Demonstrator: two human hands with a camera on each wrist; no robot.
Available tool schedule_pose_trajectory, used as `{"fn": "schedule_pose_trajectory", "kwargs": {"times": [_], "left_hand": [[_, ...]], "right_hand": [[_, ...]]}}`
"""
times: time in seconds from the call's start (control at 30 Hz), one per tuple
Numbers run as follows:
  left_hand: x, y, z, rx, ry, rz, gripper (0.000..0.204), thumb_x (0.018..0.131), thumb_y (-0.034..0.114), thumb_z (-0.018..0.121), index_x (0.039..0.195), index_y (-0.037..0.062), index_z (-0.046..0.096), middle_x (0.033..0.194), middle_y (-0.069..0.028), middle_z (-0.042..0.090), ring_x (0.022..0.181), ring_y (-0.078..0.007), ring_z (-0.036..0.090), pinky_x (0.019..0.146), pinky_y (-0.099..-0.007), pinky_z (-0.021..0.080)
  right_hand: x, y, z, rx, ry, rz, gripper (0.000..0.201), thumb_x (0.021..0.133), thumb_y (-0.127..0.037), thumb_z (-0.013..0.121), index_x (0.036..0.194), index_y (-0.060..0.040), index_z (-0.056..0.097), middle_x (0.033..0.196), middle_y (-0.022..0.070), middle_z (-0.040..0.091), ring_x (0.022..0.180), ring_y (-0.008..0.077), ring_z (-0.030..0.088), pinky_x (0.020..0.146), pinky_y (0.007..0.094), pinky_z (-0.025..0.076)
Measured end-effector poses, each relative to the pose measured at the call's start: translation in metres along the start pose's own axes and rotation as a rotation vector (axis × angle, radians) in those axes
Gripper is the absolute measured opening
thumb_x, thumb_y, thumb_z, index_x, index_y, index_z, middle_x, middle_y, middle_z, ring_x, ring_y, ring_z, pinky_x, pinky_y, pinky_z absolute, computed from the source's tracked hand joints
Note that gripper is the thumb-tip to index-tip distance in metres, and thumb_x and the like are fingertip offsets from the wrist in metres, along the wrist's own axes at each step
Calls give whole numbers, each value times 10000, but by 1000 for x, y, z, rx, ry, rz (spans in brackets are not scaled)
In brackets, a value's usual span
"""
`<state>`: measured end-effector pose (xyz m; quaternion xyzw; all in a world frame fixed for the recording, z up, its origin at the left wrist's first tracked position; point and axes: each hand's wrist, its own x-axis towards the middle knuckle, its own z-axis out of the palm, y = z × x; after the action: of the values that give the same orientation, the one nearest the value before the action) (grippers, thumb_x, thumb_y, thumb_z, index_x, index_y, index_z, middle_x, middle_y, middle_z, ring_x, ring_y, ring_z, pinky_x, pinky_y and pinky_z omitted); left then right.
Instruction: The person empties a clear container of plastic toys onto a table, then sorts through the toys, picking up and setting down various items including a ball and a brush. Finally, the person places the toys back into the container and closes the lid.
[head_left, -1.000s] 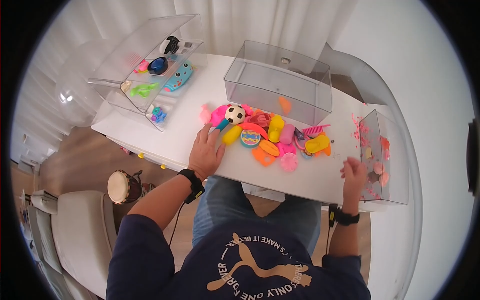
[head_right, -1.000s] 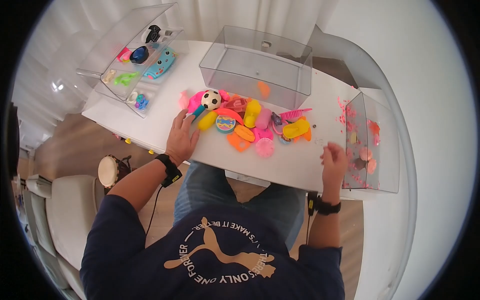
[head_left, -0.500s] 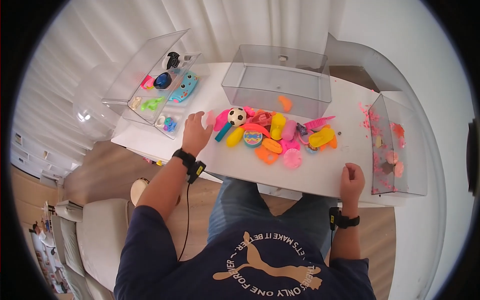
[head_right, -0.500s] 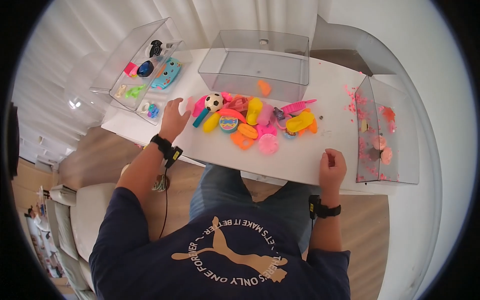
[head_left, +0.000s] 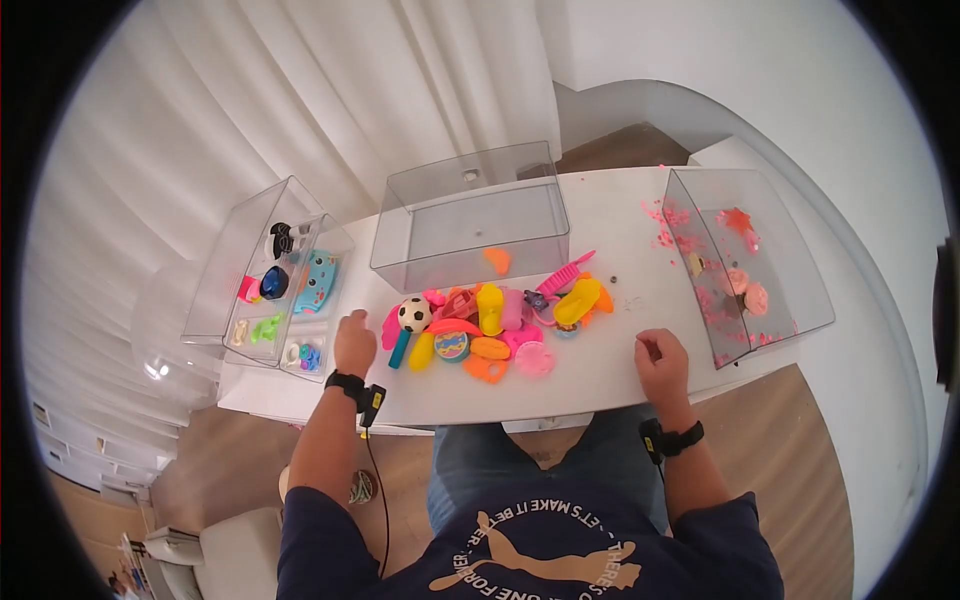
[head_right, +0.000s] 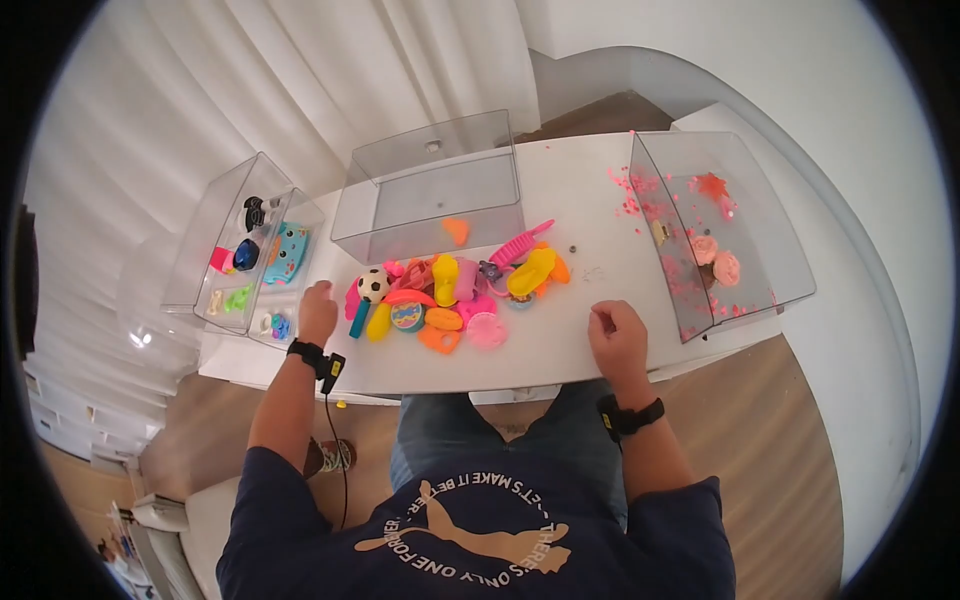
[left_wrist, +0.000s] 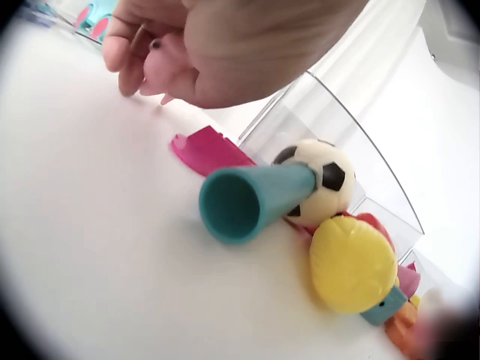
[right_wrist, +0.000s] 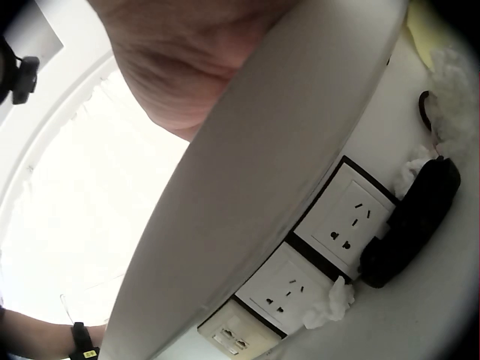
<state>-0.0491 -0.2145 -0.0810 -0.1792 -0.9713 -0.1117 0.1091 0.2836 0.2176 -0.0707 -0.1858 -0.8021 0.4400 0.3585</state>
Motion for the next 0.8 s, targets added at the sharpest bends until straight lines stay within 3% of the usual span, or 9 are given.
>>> {"fn": "schedule_pose_trajectory", "kwargs": {"times": [0.03,0.13,0.2,0.27,0.37,0.47,0.57,0.67,0.8], "left_hand": [[1,12,-22,-19,-31,-80,379,850,77,531,1224,47,582,1121,-255,625,1052,-437,600,907,-489,495],[23,-18,-27,-55,89,51,387,877,90,522,1257,30,561,1159,-255,631,1074,-432,602,919,-478,489],[29,28,-70,-252,212,-27,369,884,101,541,1241,15,573,1138,-244,654,1063,-422,617,907,-455,495],[39,66,-108,-325,275,88,327,877,109,562,1182,5,611,1067,-227,677,1022,-410,635,882,-424,507],[55,112,-134,-441,174,89,291,871,116,565,1126,-2,638,1056,-212,683,1012,-393,643,862,-395,513],[62,162,-160,-575,-191,-108,293,864,117,568,1121,-1,643,1046,-210,684,1005,-368,653,861,-390,515],[91,136,-106,-512,-15,131,316,856,121,576,1143,6,641,1028,-206,689,990,-358,659,871,-394,515],[88,142,-106,-605,-86,47,336,846,112,585,1163,17,642,1026,-202,692,1001,-352,657,898,-397,507],[85,114,-83,-451,222,158,333,826,108,622,1146,20,646,1020,-200,691,962,-342,667,879,-395,516]], "right_hand": [[0,0,-1,-9,2,-6,71,836,-4,652,905,-18,640,787,78,624,653,164,594,606,272,484],[0,-2,-1,-31,-8,-23,69,837,-4,650,904,-17,643,781,80,625,649,168,597,606,271,486],[1,-1,-1,-48,-19,-31,68,838,-4,647,906,-16,644,778,80,625,646,169,597,607,269,486],[0,2,1,-33,-17,-21,67,840,-5,646,906,-13,644,780,81,626,648,170,599,608,270,487],[1,0,1,-23,-19,-7,64,844,-6,644,908,-10,644,783,82,627,650,171,601,609,269,487],[1,-1,-1,-26,-22,-4,62,848,-7,643,910,-9,645,789,83,628,653,169,601,612,268,487],[1,0,-1,-42,-16,-16,60,850,-9,644,910,-9,646,796,81,629,655,162,599,617,267,487],[1,-1,-1,-49,-28,3,66,852,-8,645,918,-9,648,800,78,630,657,155,595,620,265,488],[1,5,1,-44,-12,-17,84,854,-5,645,938,-10,652,798,70,632,657,143,589,621,261,486]]}}
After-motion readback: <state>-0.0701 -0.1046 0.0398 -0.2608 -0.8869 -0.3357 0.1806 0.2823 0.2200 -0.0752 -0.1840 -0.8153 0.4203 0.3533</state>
